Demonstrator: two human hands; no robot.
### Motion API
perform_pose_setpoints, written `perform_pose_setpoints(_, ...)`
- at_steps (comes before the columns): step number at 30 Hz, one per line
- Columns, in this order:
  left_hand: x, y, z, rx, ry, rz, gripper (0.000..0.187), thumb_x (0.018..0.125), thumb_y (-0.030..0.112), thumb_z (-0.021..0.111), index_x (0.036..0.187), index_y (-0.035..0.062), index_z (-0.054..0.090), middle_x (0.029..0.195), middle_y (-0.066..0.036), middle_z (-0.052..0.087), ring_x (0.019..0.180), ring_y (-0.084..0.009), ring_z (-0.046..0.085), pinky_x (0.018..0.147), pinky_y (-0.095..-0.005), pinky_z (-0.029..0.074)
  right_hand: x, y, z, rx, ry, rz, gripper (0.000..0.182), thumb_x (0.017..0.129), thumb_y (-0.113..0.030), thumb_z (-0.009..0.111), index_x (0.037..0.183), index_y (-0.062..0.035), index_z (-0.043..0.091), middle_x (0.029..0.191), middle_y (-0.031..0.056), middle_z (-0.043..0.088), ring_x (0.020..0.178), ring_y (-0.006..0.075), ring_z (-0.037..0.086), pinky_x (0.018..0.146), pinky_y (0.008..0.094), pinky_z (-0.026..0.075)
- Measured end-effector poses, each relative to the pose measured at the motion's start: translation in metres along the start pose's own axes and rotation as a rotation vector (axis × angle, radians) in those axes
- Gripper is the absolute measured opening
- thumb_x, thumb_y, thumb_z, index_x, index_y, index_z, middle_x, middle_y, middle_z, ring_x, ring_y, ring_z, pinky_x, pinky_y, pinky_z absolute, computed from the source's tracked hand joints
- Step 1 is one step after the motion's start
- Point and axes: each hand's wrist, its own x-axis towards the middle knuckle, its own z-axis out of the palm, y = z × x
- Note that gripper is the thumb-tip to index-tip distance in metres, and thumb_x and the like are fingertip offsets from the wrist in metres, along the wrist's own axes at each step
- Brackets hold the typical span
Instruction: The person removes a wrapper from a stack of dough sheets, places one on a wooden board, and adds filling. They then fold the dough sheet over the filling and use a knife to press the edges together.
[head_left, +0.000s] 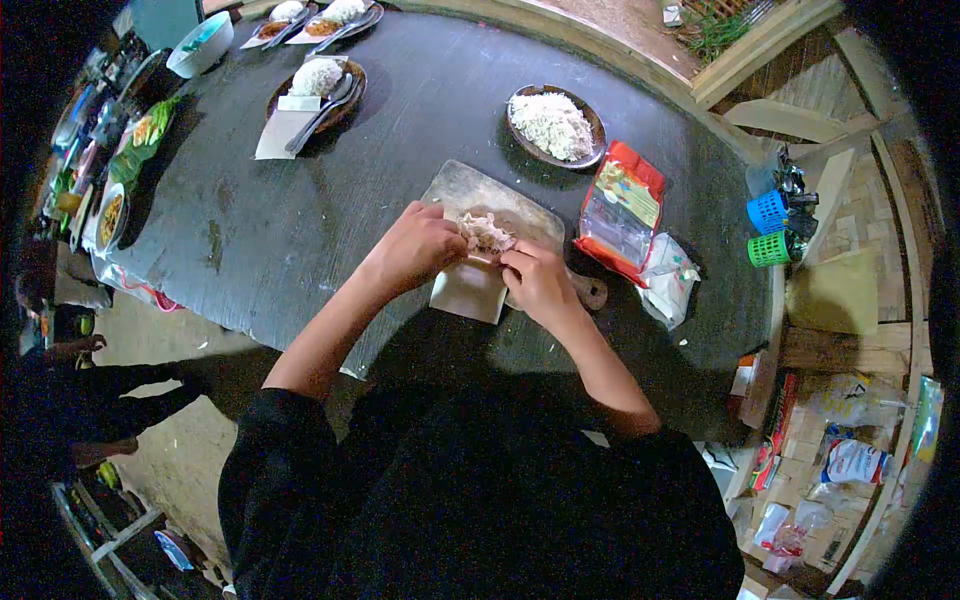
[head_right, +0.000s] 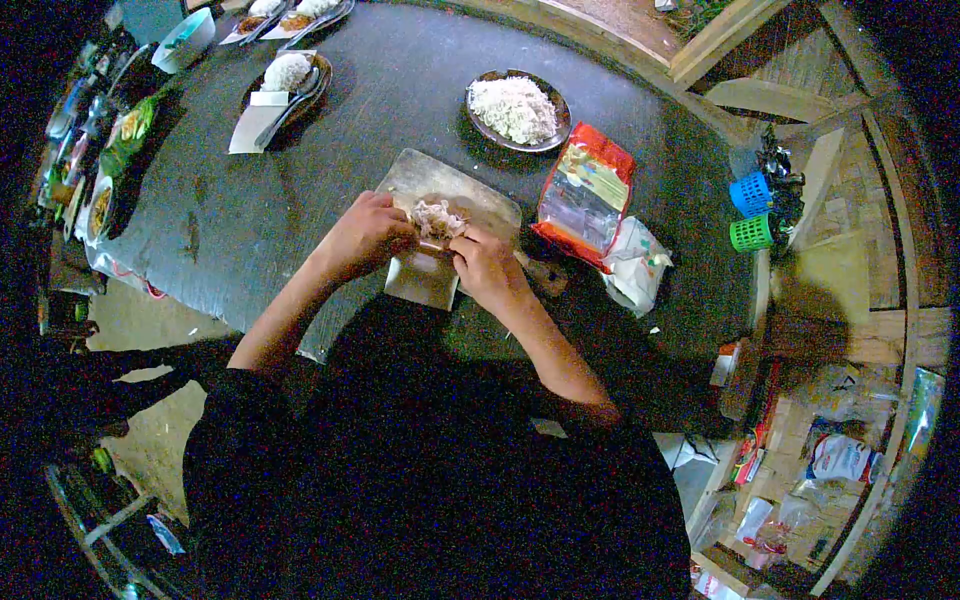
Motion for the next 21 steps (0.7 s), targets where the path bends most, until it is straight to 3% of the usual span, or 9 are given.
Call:
perform_pose_setpoints(3,0.001,-0.002,0.001,-0.017,-0.022,-0.037,0.006,0.084,0.021,0.07,0.088,0.0209,0.075,0.087,0.001,0.068,0.097,-0.0255,0.062,0.087,-0.0433,0.045,-0.002,0.003,-0.001,-0.033,-0.028,0.031,0.01,0.081,-0.002,0.071,0.091,0.0004,0.071,0.089,0.0148,0.066,0.084,0.0358,0.068,0.077,0.0435,0.056)
perform_pose_setpoints(7,-0.001,0.002,-0.005,0.076,-0.081,0.014,0.01,0.082,0.019,0.07,0.09,0.021,0.075,0.088,0.001,0.068,0.099,-0.0257,0.062,0.089,-0.0429,0.045,-0.003,0.0,-0.004,-0.137,0.018,-0.148,0.007,0.082,-0.003,0.071,0.089,-0.001,0.072,0.087,0.0119,0.064,0.084,0.0312,0.066,0.075,0.0413,0.056)
perform_pose_setpoints(10,-0.009,0.007,0.001,0.164,0.0,0.095,0.015,0.08,0.019,0.069,0.094,0.021,0.074,0.089,0.0,0.068,0.099,-0.0256,0.061,0.09,-0.0426,0.045,-0.008,0.0,-0.001,-0.214,0.057,-0.241,0.007,0.081,-0.002,0.07,0.088,-0.0022,0.072,0.086,0.0103,0.061,0.085,0.0289,0.065,0.074,0.0411,0.055)
perform_pose_setpoints(11,-0.013,0.012,0.002,0.177,0.026,0.085,0.009,0.082,0.018,0.066,0.088,0.0178,0.073,0.088,0.001,0.068,0.098,-0.0242,0.06,0.091,-0.0413,0.045,-0.01,0.001,0.001,-0.237,0.046,-0.251,0.008,0.081,-0.002,0.07,0.088,-0.0027,0.072,0.086,0.0099,0.06,0.086,0.0282,0.064,0.074,0.0415,0.055)
perform_pose_setpoints(14,-0.017,0.02,0.003,0.196,0.08,0.069,0.009,0.084,0.019,0.063,0.082,0.0144,0.071,0.086,0.0,0.069,0.098,-0.0228,0.06,0.093,-0.0404,0.044,-0.013,0.002,0.006,-0.206,0.057,-0.245,0.009,0.079,-0.001,0.07,0.088,-0.0025,0.072,0.088,0.0115,0.06,0.087,0.0301,0.063,0.076,0.043,0.054)
perform_pose_setpoints(16,-0.018,0.022,0.004,0.229,0.01,0.0,0.02,0.081,0.02,0.069,0.1,0.0206,0.074,0.09,0.0,0.068,0.096,-0.0252,0.06,0.089,-0.0403,0.045,-0.011,-0.003,0.005,-0.186,0.055,-0.19,0.01,0.079,-0.001,0.07,0.089,-0.002,0.073,0.089,0.0123,0.06,0.088,0.031,0.063,0.077,0.043,0.054)
perform_pose_setpoints(17,-0.017,0.021,0.005,0.23,0.011,0.0,0.02,0.081,0.02,0.069,0.1,0.0206,0.074,0.09,0.0,0.068,0.096,-0.0252,0.06,0.089,-0.0403,0.045,-0.01,-0.005,0.004,-0.167,0.054,-0.134,0.011,0.079,-0.002,0.07,0.09,-0.0016,0.073,0.089,0.0132,0.06,0.088,0.0319,0.063,0.078,0.0431,0.054)
perform_pose_setpoints(20,-0.007,0.018,0.006,0.143,0.013,-0.087,0.014,0.082,0.02,0.07,0.096,0.0198,0.074,0.089,0.0,0.068,0.096,-0.0263,0.061,0.087,-0.0404,0.046,-0.006,-0.001,0.006,-0.15,-0.011,-0.068,0.012,0.079,-0.002,0.071,0.091,-0.0001,0.072,0.093,0.0152,0.061,0.091,0.0342,0.063,0.081,0.0438,0.055)
perform_pose_setpoints(21,-0.004,0.019,0.006,0.079,0.057,-0.115,0.006,0.084,0.019,0.068,0.088,0.0167,0.072,0.089,-0.001,0.069,0.095,-0.0265,0.062,0.086,-0.0414,0.046,-0.005,-0.001,0.006,-0.15,-0.01,-0.07,0.012,0.079,-0.002,0.071,0.091,-0.0001,0.072,0.093,0.0152,0.061,0.091,0.0342,0.063,0.081,0.0438,0.055)
